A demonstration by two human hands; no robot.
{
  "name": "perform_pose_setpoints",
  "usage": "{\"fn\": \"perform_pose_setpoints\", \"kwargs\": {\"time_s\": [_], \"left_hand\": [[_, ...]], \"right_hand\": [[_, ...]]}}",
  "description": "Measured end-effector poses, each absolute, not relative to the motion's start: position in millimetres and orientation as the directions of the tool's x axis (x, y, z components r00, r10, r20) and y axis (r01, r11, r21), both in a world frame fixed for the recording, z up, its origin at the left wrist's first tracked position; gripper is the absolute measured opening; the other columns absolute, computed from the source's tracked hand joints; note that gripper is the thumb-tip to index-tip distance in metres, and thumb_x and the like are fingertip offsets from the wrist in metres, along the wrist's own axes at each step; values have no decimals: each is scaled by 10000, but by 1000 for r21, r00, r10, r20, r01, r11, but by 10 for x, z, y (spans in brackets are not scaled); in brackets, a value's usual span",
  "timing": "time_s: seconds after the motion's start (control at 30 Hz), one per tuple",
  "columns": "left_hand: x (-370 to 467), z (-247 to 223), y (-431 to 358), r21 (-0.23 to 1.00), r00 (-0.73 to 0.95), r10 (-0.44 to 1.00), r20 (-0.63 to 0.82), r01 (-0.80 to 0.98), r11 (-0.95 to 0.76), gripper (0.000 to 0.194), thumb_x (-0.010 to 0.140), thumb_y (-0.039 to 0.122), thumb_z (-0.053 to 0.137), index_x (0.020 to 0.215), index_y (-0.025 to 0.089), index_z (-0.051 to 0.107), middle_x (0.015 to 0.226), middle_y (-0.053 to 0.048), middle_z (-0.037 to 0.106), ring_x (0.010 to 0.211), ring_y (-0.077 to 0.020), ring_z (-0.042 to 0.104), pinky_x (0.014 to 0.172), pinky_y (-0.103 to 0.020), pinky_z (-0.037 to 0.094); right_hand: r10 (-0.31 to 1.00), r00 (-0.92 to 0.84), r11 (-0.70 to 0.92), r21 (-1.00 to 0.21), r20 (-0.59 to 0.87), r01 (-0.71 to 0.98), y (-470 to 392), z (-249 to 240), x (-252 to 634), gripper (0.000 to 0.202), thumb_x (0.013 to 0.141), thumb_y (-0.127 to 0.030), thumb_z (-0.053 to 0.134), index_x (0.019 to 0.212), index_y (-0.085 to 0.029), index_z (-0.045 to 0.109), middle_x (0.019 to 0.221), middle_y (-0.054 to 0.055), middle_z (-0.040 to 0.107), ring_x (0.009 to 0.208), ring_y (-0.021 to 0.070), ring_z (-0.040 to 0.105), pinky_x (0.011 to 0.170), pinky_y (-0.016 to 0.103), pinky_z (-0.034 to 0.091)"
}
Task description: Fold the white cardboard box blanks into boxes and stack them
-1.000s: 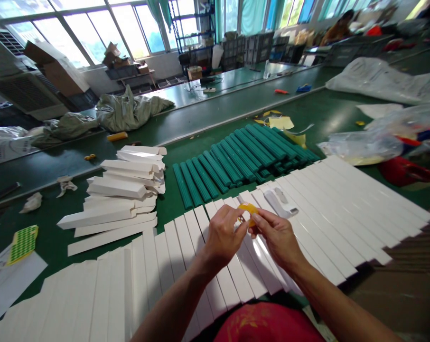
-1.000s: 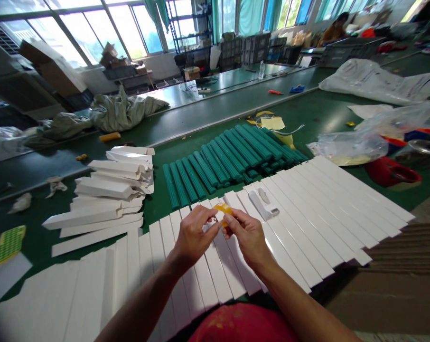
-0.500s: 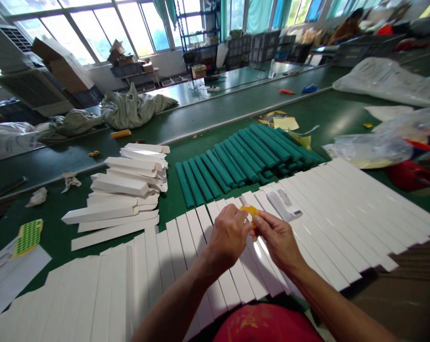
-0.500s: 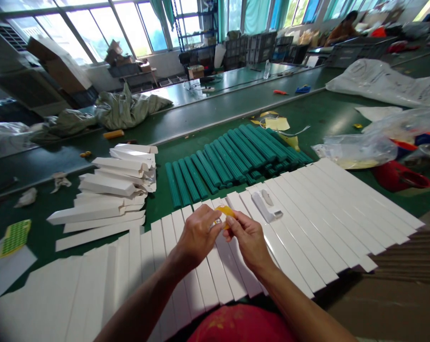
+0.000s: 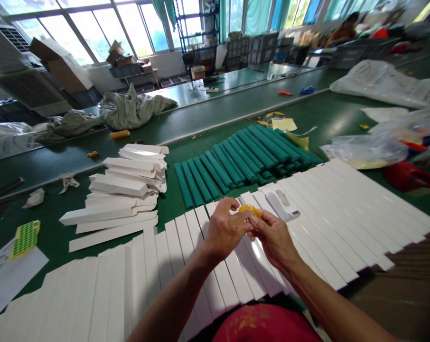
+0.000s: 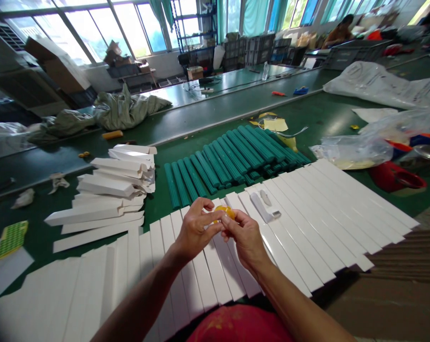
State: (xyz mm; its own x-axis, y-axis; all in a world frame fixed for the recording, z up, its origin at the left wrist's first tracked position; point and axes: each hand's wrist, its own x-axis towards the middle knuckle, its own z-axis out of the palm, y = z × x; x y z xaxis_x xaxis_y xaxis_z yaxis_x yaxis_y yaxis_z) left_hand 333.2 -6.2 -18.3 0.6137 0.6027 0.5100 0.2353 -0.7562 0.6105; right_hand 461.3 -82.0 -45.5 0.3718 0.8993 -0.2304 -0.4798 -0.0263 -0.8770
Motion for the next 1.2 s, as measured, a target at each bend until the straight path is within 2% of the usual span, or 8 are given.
{"fn": "perform_pose_setpoints", "kwargs": {"time_s": [0.13,0.27,0.4,0.5,0.57,0.8,1.0,1.2], "left_hand": [[3328,-198,-56,764,616,664,424,151,-628,264,783,146,723,1037,216,733,959,-47,590,912,-173,579,826,-326,516],[3324,-207,-35,947,588,774,236,38,-318,535,699,205,814,1212,212,659,1079,-74,610,974,-200,598,783,-309,539],[3341,-160,-73,985,634,772,33,-151,82,405,701,328,821,1066,174,735,972,-56,576,848,-178,620,722,-306,570],[3347,-101,-124,942,667,745,-2,-249,225,358,685,336,832,993,169,758,927,-37,539,744,-152,622,666,-309,582],[3338,-76,-150,946,644,765,11,-254,200,347,686,331,832,985,170,762,927,-41,543,720,-148,621,644,-308,579],[3306,-72,-199,984,493,852,178,-99,-149,249,735,345,804,927,187,779,803,-28,593,723,-123,557,675,-245,506],[3338,-168,-242,976,477,854,207,-156,-150,221,779,376,762,906,195,770,824,-27,579,706,-129,567,661,-258,528],[3321,-172,-240,976,463,859,219,-90,-200,288,813,424,716,945,171,753,854,-47,585,736,-140,578,659,-256,541]], "right_hand": [[893,381,-15,-863,-238,-504,-816,-448,4616,328,721,-380,809,901,-128,700,705,18,612,513,73,492,450,189,376],[913,365,29,-866,-180,-499,-841,-425,4658,283,748,-372,789,903,-151,706,756,25,633,531,75,507,472,198,399],[946,321,108,-895,-41,-432,-879,-413,4704,269,780,-345,764,990,-187,708,805,24,636,618,104,546,549,226,457],[961,277,128,-913,17,-388,-897,-422,4727,277,798,-313,748,1049,-210,694,863,31,639,677,125,562,588,247,482],[966,257,130,-919,33,-372,-905,-424,4733,273,815,-298,730,1072,-219,683,897,36,636,709,139,569,609,261,491],[969,244,124,-940,45,-317,-922,-401,4719,300,853,-357,679,1110,-209,634,908,52,631,713,162,561,651,303,496],[972,221,132,-954,73,-267,-915,-351,4691,274,887,-368,634,1102,-198,625,850,41,622,706,155,568,640,286,495],[966,247,135,-967,79,-217,-899,-276,4658,289,885,-382,635,1110,-201,627,823,28,634,690,149,574,640,275,504]]}}
